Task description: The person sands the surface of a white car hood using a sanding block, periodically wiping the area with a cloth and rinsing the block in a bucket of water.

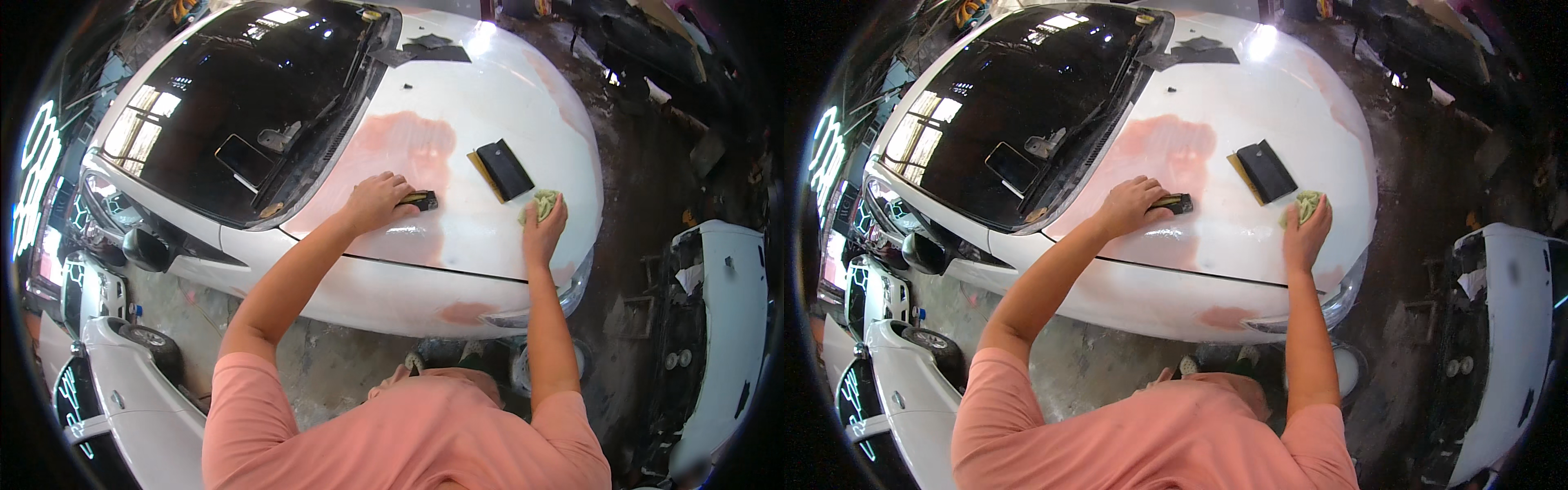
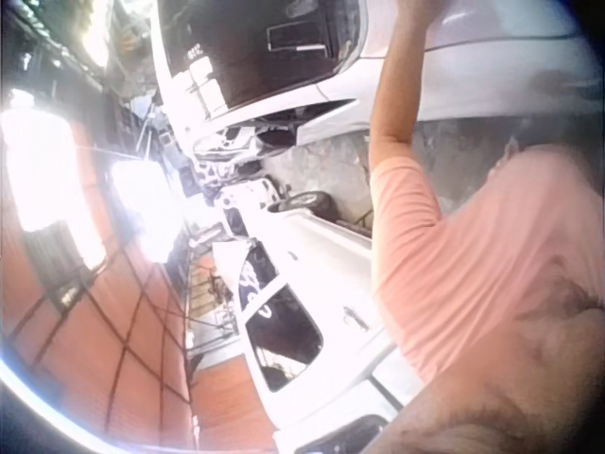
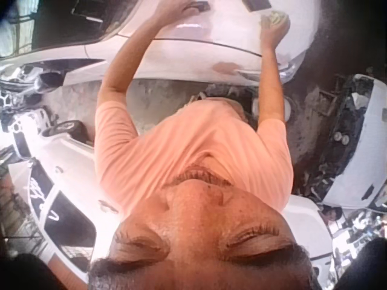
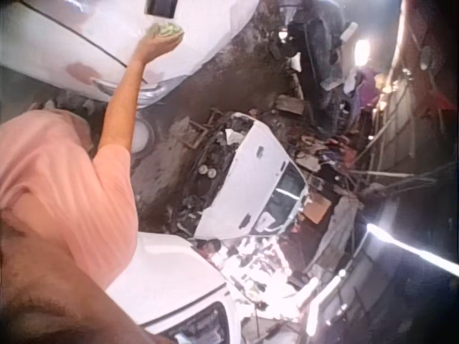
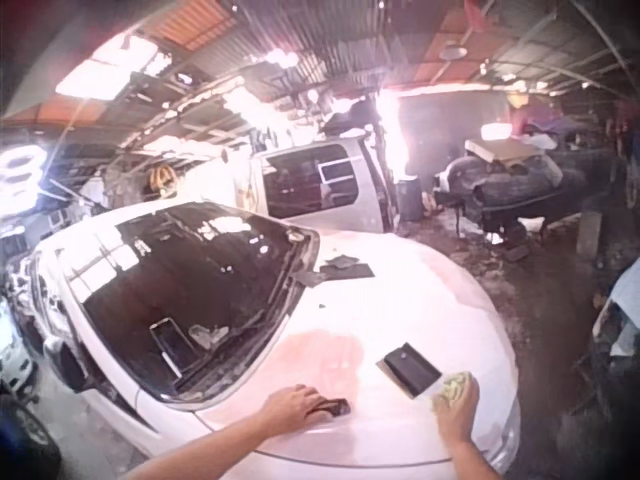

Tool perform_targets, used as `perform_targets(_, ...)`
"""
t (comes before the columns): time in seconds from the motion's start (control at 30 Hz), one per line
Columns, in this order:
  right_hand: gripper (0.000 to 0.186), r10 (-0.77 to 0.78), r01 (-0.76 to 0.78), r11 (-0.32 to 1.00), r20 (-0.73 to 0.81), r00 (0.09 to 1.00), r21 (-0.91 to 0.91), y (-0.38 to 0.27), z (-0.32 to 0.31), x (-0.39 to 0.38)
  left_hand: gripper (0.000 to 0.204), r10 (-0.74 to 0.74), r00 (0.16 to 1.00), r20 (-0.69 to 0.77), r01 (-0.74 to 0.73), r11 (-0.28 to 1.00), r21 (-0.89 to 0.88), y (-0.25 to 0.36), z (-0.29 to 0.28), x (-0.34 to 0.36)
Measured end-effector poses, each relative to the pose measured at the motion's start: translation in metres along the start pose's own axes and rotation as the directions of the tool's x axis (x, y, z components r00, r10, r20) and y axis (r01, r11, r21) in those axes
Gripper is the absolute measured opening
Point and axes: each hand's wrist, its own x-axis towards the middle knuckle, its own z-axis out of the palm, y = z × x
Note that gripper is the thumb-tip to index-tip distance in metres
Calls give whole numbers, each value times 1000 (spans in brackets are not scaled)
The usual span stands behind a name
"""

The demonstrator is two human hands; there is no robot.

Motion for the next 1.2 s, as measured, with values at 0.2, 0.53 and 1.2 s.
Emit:
perform_targets(0.2, 66, 23, -53, 981, 163, 986, 184, 29, -39, 11, 35, -345, 922, -176, 231, 854, -467, 70, -13, 28)
perform_targets(0.53, 58, 697, -764, 641, 471, 541, -71, 195, -277, -158, 34, -646, 763, -11, 81, 112, -990, 197, 29, -10)
perform_targets(1.2, 53, 592, -302, -158, 335, 733, 940, 49, -255, -92, 32, 24, 901, 433, 310, -733, -605, 431, 151, 87)
